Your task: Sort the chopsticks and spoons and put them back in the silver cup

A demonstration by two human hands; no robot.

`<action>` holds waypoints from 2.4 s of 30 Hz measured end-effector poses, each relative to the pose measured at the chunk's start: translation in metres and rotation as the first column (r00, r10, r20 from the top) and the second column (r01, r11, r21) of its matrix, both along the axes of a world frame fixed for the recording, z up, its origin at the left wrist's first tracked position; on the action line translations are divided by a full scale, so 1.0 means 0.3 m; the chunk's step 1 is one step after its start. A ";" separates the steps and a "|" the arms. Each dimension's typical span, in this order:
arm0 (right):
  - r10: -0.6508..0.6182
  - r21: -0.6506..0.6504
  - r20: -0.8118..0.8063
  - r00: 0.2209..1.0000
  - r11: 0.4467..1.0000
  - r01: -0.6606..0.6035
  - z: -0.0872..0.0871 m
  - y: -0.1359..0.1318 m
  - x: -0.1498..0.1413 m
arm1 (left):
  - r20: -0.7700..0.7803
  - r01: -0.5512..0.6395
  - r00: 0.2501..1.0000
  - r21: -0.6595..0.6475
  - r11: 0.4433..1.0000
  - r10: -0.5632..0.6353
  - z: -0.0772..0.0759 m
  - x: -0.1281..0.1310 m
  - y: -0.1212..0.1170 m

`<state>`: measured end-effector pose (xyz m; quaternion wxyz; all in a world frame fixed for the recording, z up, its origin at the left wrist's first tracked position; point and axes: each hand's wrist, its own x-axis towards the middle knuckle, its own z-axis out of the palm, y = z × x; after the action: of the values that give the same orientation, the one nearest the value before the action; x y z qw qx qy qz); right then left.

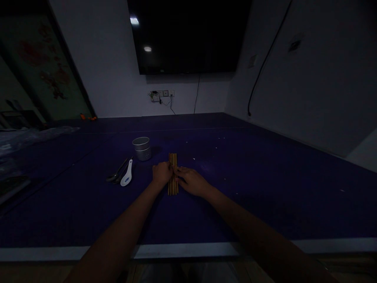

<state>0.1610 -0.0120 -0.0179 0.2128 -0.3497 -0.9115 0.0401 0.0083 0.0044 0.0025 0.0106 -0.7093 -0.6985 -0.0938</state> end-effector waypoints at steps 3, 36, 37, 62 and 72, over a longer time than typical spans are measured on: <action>-0.009 -0.005 0.006 1.000 1.000 0.009 0.001 -0.001 -0.001 | -0.004 0.004 1.000 0.002 1.000 -0.004 0.000 0.000 -0.002; -0.055 0.014 0.010 0.998 0.998 0.055 -0.012 0.000 0.001 | 0.049 0.051 0.998 -0.015 0.999 -0.050 0.003 -0.026 0.010; -0.057 0.013 0.014 0.998 0.998 0.056 -0.011 -0.001 0.001 | 0.044 0.052 0.998 -0.017 0.999 -0.051 0.003 -0.026 0.010; -0.045 0.007 0.033 0.998 0.999 0.045 0.000 -0.008 0.002 | 0.066 0.044 0.997 0.019 0.999 -0.045 0.000 -0.025 0.008; -0.046 -0.012 0.021 0.999 0.999 0.046 -0.005 -0.006 0.002 | 0.118 0.041 0.992 0.016 0.999 -0.042 -0.008 -0.030 0.019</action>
<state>0.1616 -0.0138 -0.0195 0.2018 -0.3724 -0.9051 0.0372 -0.0006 0.0100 0.0002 -0.0277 -0.7168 -0.6824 -0.1406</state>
